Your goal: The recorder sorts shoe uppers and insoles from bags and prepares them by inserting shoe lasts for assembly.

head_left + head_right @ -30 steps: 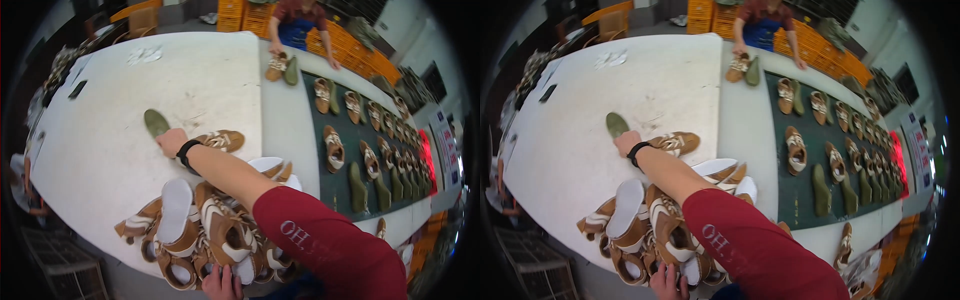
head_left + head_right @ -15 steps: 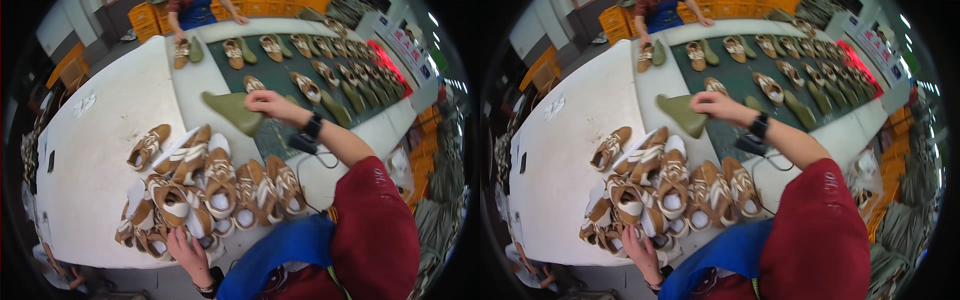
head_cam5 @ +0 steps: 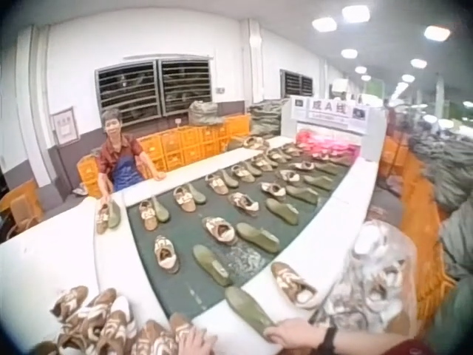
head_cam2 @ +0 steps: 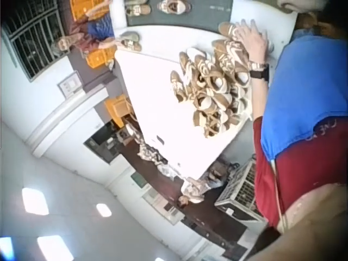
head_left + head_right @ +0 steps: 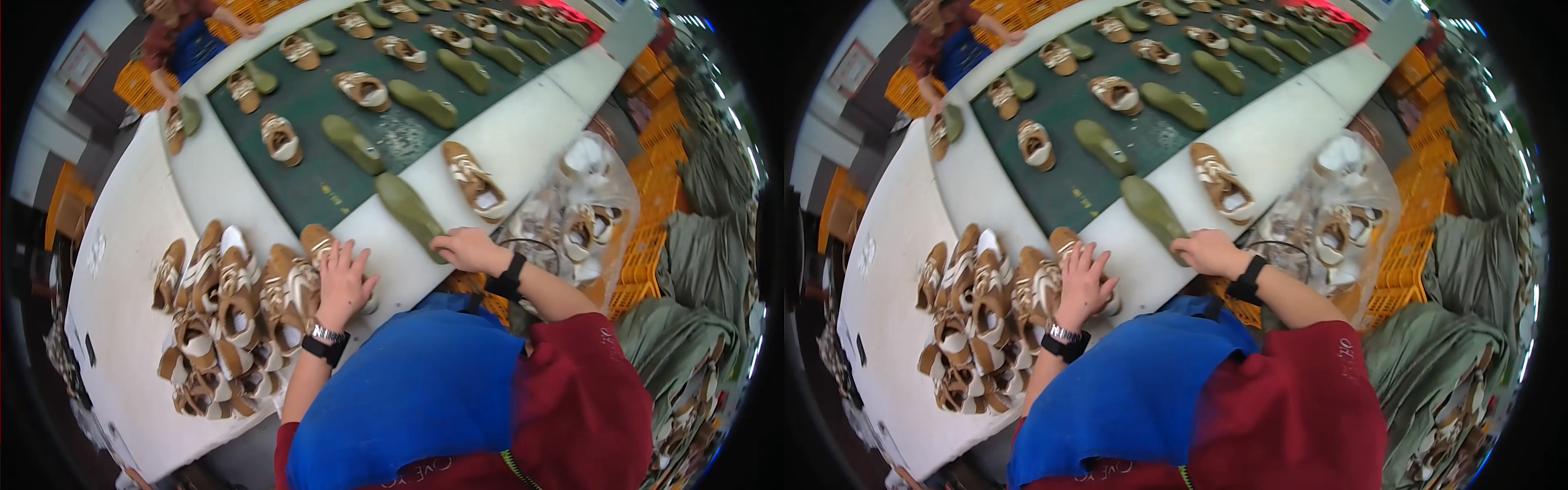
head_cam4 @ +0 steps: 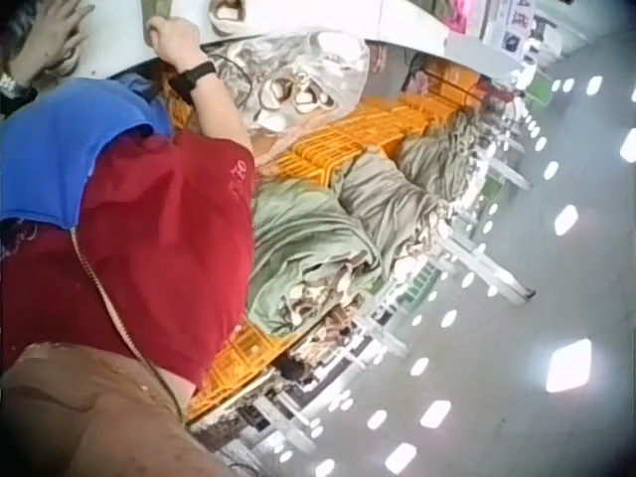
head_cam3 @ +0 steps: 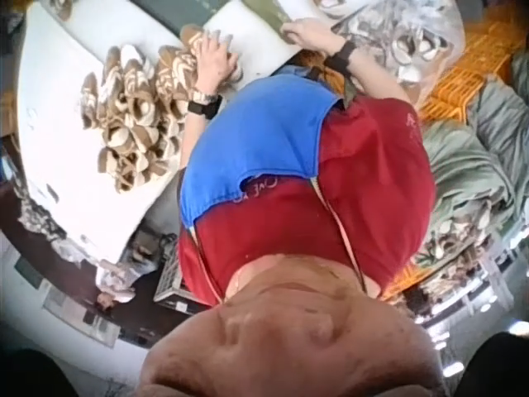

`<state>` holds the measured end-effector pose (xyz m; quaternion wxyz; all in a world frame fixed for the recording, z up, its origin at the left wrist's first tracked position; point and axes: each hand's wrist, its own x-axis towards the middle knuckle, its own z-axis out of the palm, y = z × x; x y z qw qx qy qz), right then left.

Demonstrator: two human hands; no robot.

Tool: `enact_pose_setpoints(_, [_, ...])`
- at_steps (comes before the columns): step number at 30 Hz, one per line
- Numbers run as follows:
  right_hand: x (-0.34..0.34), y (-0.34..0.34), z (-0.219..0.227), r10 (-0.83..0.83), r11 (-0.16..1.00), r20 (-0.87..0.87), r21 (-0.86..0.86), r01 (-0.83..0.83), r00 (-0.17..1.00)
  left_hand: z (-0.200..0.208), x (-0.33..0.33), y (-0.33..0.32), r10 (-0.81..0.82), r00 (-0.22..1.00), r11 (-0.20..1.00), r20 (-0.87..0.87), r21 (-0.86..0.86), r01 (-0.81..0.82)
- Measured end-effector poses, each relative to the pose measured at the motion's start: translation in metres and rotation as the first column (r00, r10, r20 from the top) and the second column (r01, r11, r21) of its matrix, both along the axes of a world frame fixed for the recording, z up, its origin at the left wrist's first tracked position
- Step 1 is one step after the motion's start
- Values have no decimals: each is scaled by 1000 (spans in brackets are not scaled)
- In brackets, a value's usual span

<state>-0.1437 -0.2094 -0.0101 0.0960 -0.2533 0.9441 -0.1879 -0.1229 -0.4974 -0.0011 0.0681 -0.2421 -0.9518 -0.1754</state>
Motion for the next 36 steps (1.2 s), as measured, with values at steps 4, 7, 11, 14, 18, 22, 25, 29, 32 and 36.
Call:
enact_pose_setpoints(4, [-4, 28, 12, -21, 987, 167, -157, 48, 986, -43, -10, -1, 146, 984, 947, 100, -301, -110])
enact_pose_setpoints(7, [-13, 73, 9, -310, 951, -124, -52, 306, 943, -36, -7, -8, 131, 981, 929, 145, -363, -71])
enact_pose_setpoints(11, [-23, 109, -15, -361, 921, -65, 130, 366, 931, -34, -3, -4, 143, 977, 907, 159, -417, -64])
enact_pose_setpoints(14, [-29, 93, -3, -439, 855, -69, -338, 393, 896, -14, -16, 20, 181, 967, 905, 181, -415, -91])
enact_pose_setpoints(18, [-20, 53, 45, -348, 866, -254, -456, 206, 902, 49, -46, 90, 38, 968, 910, 249, 391, -136])
enact_pose_setpoints(22, [3, 18, 75, -164, 954, -358, -296, 56, 919, 93, -59, 130, 88, 996, 941, 3, 327, -85])
enact_pose_setpoints(25, [8, 4, 92, -76, 957, -341, -289, -27, 937, 92, -53, 124, 133, 975, 974, -176, 206, -96])
enact_pose_setpoints(29, [-6, -4, 96, -48, 793, -285, -593, -137, 957, 84, -54, 105, 156, 961, 972, -227, 210, -108])
enact_pose_setpoints(32, [-23, -2, 117, -320, 800, -311, -595, 79, 895, 94, -45, 100, 171, 966, 953, -192, 282, -113])
enact_pose_setpoints(36, [-32, -9, 102, -197, 765, -291, -642, -39, 936, 105, -35, 100, 151, 971, 931, -186, 357, -77])
